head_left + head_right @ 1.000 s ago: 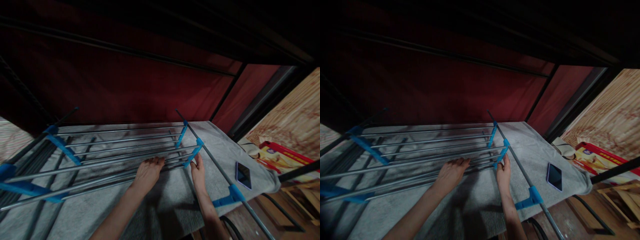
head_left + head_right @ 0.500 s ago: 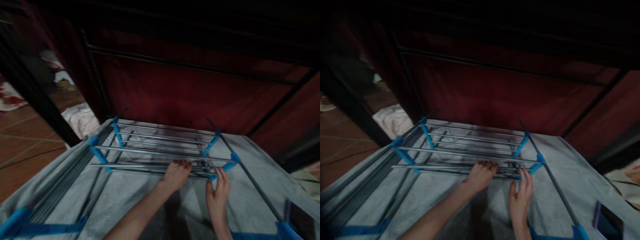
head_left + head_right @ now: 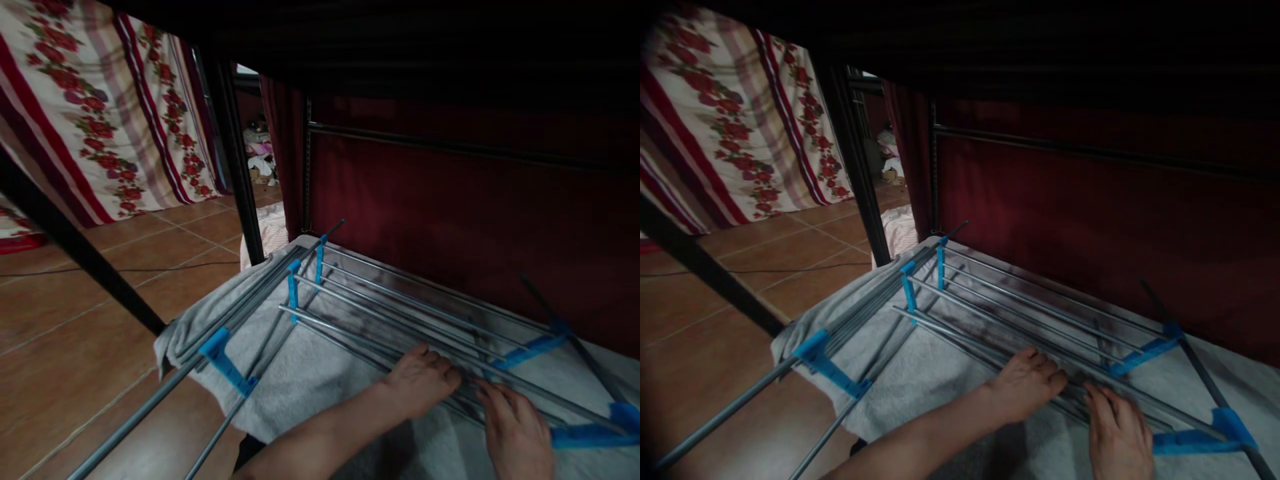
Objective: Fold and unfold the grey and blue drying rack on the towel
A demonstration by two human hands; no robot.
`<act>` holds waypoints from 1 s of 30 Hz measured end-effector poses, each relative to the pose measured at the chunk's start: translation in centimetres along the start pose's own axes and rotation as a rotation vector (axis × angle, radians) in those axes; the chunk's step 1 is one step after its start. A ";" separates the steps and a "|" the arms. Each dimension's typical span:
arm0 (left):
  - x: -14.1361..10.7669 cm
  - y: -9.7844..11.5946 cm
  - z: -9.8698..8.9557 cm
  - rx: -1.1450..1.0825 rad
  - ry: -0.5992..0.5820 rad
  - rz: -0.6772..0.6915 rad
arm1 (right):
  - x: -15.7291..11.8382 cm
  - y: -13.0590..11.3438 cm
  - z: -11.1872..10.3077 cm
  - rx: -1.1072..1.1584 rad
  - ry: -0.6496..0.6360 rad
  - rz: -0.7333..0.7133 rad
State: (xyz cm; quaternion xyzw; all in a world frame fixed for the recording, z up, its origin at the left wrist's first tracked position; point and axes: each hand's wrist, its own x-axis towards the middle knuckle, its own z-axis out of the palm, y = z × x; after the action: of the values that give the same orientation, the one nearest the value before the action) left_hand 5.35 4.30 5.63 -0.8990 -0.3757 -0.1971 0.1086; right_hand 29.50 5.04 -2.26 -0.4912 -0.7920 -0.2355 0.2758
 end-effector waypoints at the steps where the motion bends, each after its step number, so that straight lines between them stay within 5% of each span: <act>1: -0.1 -0.1 0.0 0.006 0.004 -0.005 | 0.0 0.2 0.2 0.007 0.003 -0.002; 5: -1.4 -0.4 0.0 0.028 -0.024 -0.066 | -0.1 0.3 0.6 0.072 0.004 0.004; 13: -5.2 -2.5 0.1 -0.063 -0.152 -0.305 | 1.4 -4.4 -1.3 0.087 -0.044 0.126; 20: -6.0 -1.5 -0.4 -0.149 -0.235 -0.312 | 1.6 -5.7 -2.0 0.318 0.053 0.121; 30: -11.2 3.7 6.4 -0.304 -0.571 -0.316 | 2.5 -8.6 -2.7 0.481 0.000 0.271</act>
State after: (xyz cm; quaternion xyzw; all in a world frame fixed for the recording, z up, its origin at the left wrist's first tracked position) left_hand 2.58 -3.12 -5.13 -0.8546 -0.4914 -0.0060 -0.1676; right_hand 21.33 1.40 0.50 -0.5130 -0.7522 -0.0015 0.4135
